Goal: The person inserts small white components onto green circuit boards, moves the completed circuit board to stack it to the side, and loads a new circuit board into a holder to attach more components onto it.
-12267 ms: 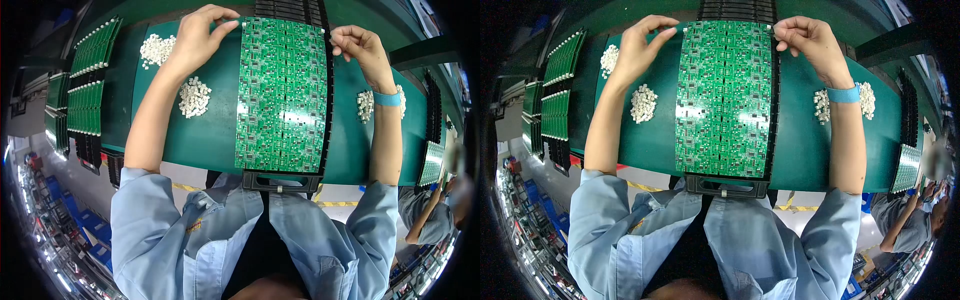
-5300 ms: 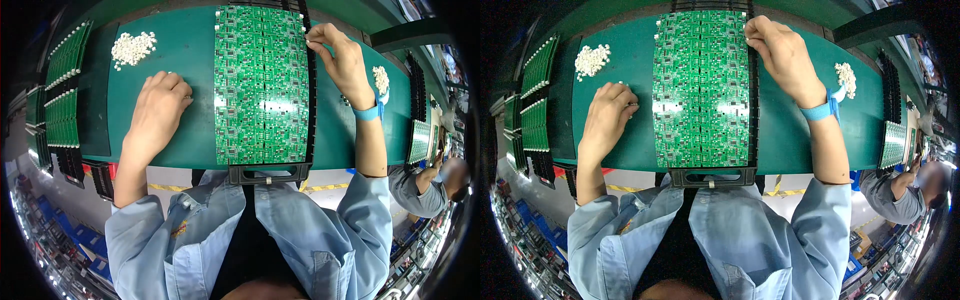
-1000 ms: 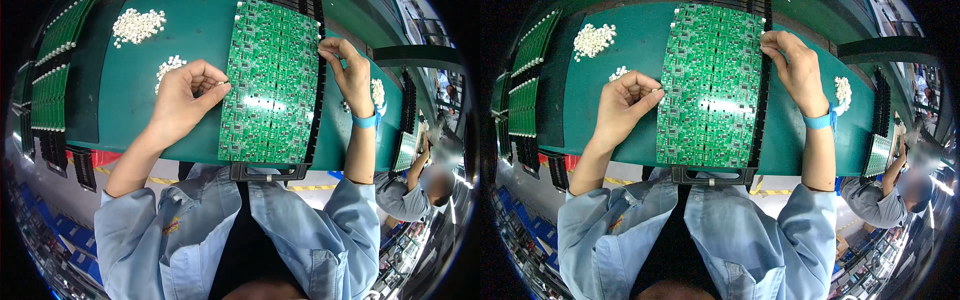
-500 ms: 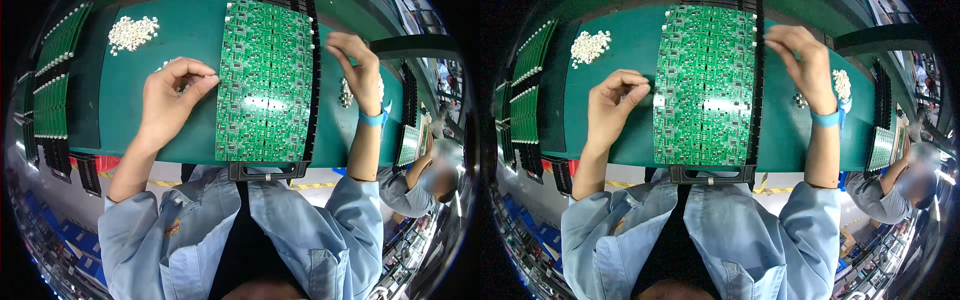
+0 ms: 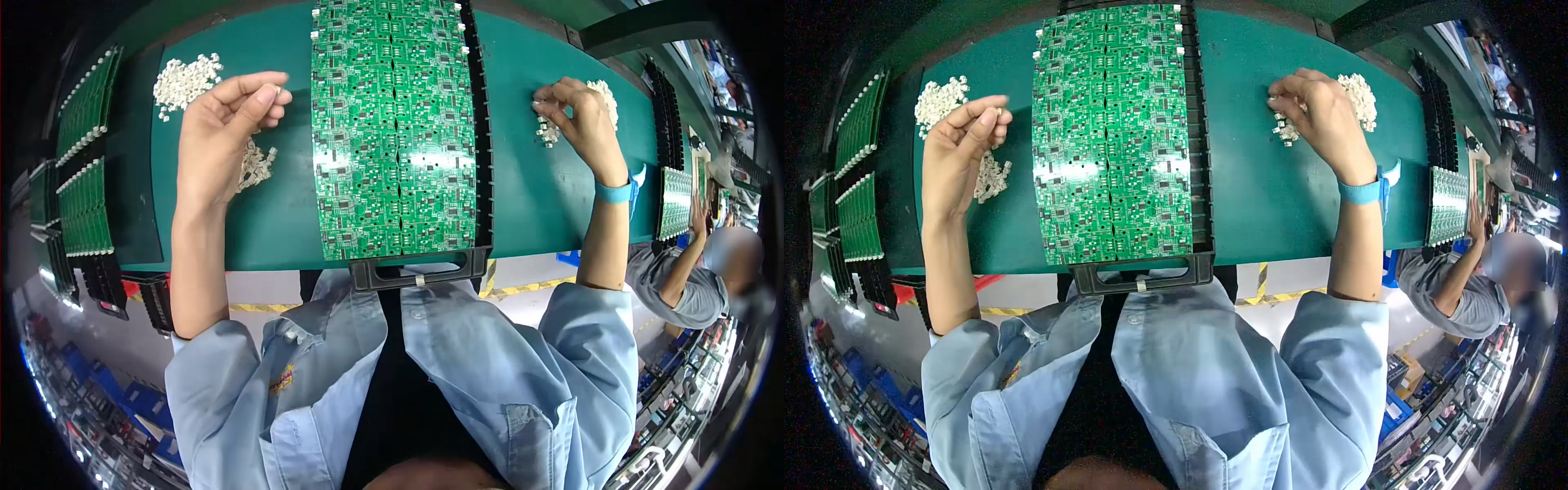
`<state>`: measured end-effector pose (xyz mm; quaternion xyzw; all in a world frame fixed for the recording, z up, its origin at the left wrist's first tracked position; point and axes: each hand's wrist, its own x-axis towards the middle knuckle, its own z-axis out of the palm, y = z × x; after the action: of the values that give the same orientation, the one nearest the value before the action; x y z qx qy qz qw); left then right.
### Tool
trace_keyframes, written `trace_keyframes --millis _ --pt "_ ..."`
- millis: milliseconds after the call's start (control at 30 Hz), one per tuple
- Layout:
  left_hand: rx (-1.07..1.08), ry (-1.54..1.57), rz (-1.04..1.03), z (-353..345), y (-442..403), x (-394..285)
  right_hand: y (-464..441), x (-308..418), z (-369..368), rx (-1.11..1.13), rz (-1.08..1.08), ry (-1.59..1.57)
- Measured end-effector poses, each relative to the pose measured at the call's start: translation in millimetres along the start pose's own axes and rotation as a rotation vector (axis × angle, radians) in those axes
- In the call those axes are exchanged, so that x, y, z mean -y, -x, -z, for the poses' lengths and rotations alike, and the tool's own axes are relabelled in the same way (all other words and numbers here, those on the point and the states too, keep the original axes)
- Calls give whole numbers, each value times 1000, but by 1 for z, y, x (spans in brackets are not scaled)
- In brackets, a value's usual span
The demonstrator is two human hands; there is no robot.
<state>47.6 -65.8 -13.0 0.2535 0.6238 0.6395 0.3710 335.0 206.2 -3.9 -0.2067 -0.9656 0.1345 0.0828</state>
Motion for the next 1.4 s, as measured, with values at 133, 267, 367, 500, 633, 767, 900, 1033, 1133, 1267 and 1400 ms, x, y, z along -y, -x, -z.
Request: trace_keyframes --millis 133,267,367,500,633,767,900,1033,1133,1267,1400 --pt "12 43 47 10 -3 -4 -11 7 -9 -32 120 20" --pt "71 11 19 8 -15 0 -7 10 -7 -66 167 58" --pt "73 -194 -135 7 -20 3 -4 13 -5 -82 146 53" --pt "59 -428 -240 -5 -24 -2 -5 17 -1 -50 -20 -104" --pt "66 -610 -406 -6 -34 2 -9 13 -3 -62 -40 -158" --pt "82 -727 -537 -6 -41 6 -12 13 -6 -81 -37 -245" --pt "95 -769 -554 -6 -43 5 -15 19 -9 -90 -128 -499" --pt "110 -830 -608 -5 -43 2 -20 26 -4 -15 -76 -601" --pt "139 -910 -600 -7 -42 -4 -25 34 -2 -5 -68 -619" --pt "159 -1001 -608 -8 -40 -12 -30 36 -3 11 -35 -619" --pt "129 -1049 -675 -6 -38 -18 -37 35 -6 25 36 -565"
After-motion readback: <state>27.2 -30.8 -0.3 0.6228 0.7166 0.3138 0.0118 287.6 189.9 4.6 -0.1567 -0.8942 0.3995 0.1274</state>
